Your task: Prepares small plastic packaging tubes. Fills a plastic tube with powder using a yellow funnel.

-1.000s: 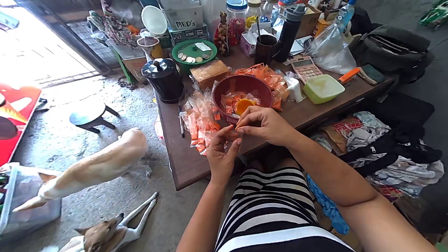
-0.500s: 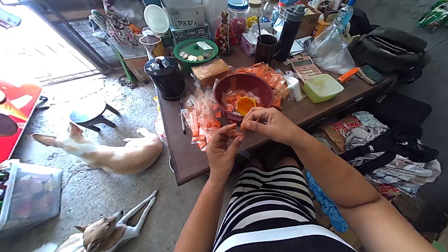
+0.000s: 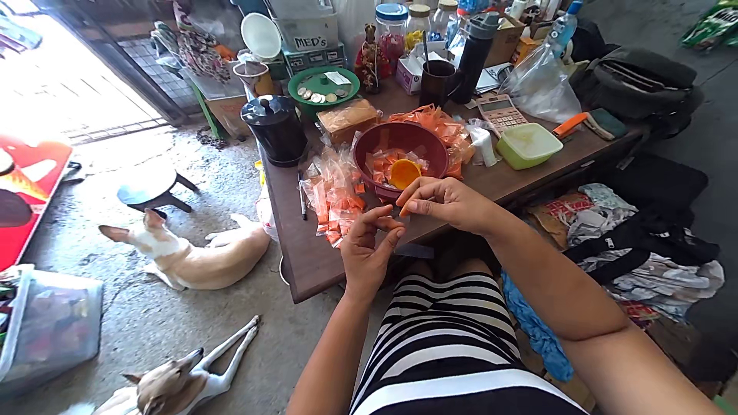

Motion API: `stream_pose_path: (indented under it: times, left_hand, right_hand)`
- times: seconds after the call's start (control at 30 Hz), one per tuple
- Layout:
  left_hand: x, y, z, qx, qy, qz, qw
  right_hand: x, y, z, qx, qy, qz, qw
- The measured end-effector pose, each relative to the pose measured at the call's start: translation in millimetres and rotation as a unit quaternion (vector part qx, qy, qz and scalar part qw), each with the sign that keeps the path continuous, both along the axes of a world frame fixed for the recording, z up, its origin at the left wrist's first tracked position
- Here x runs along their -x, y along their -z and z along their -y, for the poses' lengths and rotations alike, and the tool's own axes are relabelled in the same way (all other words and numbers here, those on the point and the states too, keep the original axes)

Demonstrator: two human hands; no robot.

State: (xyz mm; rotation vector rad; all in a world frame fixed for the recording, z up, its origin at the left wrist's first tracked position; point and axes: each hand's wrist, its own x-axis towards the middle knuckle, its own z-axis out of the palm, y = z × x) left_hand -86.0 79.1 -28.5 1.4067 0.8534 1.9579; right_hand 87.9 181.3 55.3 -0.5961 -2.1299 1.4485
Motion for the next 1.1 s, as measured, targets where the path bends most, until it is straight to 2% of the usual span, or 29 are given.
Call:
stream_pose_path:
  times: [0.43, 0.9, 1.1]
  left_hand:
    - [0.2, 3.1, 1.0, 0.0, 0.007, 0.007, 1.0]
    - [1.8, 3.9, 1.8, 0.019, 0.005, -0.004, 1.0]
    - [2.3, 4.0, 1.9, 0.017, 0.007, -0.002, 1.0]
  right_hand:
    - [-0.8, -5.2, 3.0, 0.028, -0.046, 0.012, 0.998]
    - [1.1, -4.3, -0.2, -0.022, -0.055, 0.052, 0.997]
    - [1.4, -4.6, 0.1, -0.01, -0.05, 0.059, 0.997]
